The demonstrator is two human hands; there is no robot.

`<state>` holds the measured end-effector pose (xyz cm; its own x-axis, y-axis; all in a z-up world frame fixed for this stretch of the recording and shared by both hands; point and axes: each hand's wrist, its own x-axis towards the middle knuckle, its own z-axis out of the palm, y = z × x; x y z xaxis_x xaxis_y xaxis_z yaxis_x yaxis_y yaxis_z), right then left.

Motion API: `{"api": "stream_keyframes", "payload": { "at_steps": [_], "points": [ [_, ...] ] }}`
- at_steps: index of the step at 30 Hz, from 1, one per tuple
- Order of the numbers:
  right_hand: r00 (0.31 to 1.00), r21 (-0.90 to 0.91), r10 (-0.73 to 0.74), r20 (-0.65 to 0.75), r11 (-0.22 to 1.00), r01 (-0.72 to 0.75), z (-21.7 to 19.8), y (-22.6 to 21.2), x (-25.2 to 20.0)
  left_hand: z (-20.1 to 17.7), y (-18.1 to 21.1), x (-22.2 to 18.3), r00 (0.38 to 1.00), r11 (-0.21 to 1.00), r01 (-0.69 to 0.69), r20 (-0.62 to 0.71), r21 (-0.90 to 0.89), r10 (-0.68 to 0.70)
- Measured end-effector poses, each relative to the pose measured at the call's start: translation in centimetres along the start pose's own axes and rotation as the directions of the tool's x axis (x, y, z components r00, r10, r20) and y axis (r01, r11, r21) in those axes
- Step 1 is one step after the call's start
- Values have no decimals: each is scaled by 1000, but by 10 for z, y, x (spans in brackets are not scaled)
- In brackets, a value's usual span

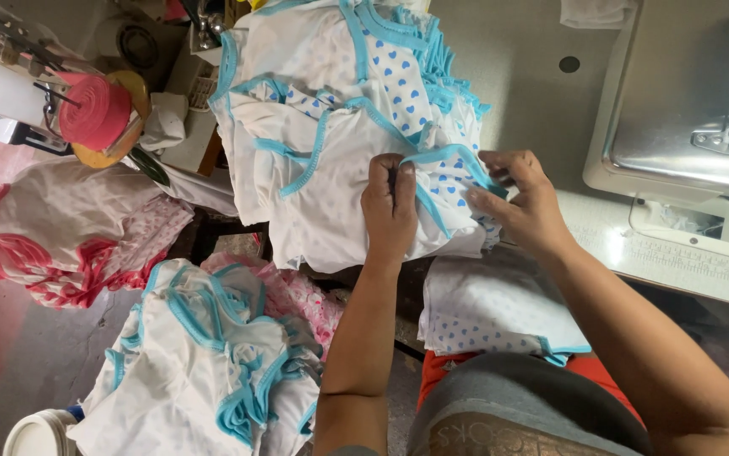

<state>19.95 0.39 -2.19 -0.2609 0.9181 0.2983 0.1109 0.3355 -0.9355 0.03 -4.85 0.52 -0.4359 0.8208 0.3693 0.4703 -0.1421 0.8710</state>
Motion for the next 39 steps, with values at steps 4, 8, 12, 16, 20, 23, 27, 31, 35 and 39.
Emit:
{"api": "stream_keyframes", "payload": {
  "at_steps": [4,8,12,16,20,23,27,31,35,39],
  "points": [
    [987,-119,-149,66,981,156,1,-25,19,1,-2,-3,1000,995,-1,-17,-98,-1],
    [995,-115,-27,96,993,38,-6,-22,23,12,-3,-3,991,933,0,-122,-360,-47],
    [986,-131,89,142,989,-71,-10,7,9,28,40,-6,992,862,58,-70,-504,-108],
    [984,199,170,59,964,-179,-12,34,-2,21,53,-3,982,915,139,175,-378,-77],
    [991,400,132,-12,909,-116,-10,36,2,28,21,9,800,812,-582,145,-49,583],
    [996,430,80,-40,901,-55,-5,30,6,19,43,22,632,637,-768,242,68,736],
    [996,470,67,-51,882,-35,-1,16,8,39,16,25,626,609,-779,250,151,739],
    [997,372,47,-56,928,-23,-3,6,8,33,19,34,645,663,-748,230,-5,729],
    [995,145,-103,0,984,102,-15,1,9,23,40,44,627,627,-777,163,58,762],
    [984,41,-175,44,984,174,-18,-26,6,18,47,44,666,659,-744,213,111,715]
  ]
}}
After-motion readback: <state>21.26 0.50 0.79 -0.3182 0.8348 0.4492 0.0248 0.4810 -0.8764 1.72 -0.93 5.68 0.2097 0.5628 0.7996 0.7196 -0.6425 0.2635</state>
